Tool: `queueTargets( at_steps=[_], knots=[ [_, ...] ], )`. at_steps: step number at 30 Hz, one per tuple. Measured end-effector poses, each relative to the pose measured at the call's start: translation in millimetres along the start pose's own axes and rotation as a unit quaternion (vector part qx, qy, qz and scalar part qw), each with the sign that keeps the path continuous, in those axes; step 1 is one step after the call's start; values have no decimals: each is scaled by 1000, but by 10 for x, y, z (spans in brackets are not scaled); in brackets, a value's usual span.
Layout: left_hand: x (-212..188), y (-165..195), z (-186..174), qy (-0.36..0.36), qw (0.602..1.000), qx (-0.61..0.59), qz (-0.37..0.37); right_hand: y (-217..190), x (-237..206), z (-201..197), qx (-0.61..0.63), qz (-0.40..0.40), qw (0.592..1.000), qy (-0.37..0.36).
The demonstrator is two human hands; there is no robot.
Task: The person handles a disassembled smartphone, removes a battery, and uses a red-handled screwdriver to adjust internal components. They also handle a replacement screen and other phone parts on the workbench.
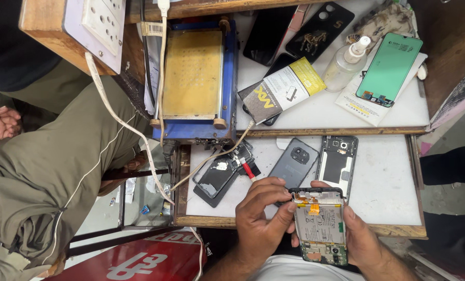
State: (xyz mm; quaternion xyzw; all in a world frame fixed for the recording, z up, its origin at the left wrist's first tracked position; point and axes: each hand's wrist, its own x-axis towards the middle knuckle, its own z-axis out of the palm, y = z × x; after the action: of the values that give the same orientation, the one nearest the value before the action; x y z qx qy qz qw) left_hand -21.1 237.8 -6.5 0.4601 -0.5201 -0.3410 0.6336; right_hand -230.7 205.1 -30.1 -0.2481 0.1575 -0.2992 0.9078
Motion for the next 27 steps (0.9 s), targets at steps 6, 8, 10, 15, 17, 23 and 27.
queueTargets(
  at_steps=[6, 8, 10, 15, 17, 23, 27],
  knots=[
    [-25, 60, 111, 10, 983, -143, -114, 85, -99, -160, -100, 27, 988, 112],
    [-6, 70, 75, -17, 965, -200, -168, 115, -133, -211, -100, 23, 989, 107],
    [17, 84, 32, -35, 945, -239, -219, 140, -165, -259, -100, 17, 990, 95],
    [87, 133, -31, -65, 914, -291, -276, 165, -225, -341, -125, 7, 990, 60],
    [101, 167, -52, -80, 914, -284, -279, 167, -240, -359, -142, 20, 986, 84],
    [145, 280, -129, -118, 928, -218, -280, 143, -295, -355, -131, 30, 988, 72],
    [199, 341, -158, -135, 956, -105, -239, 101, -310, -304, -145, 21, 988, 57]
  ],
)
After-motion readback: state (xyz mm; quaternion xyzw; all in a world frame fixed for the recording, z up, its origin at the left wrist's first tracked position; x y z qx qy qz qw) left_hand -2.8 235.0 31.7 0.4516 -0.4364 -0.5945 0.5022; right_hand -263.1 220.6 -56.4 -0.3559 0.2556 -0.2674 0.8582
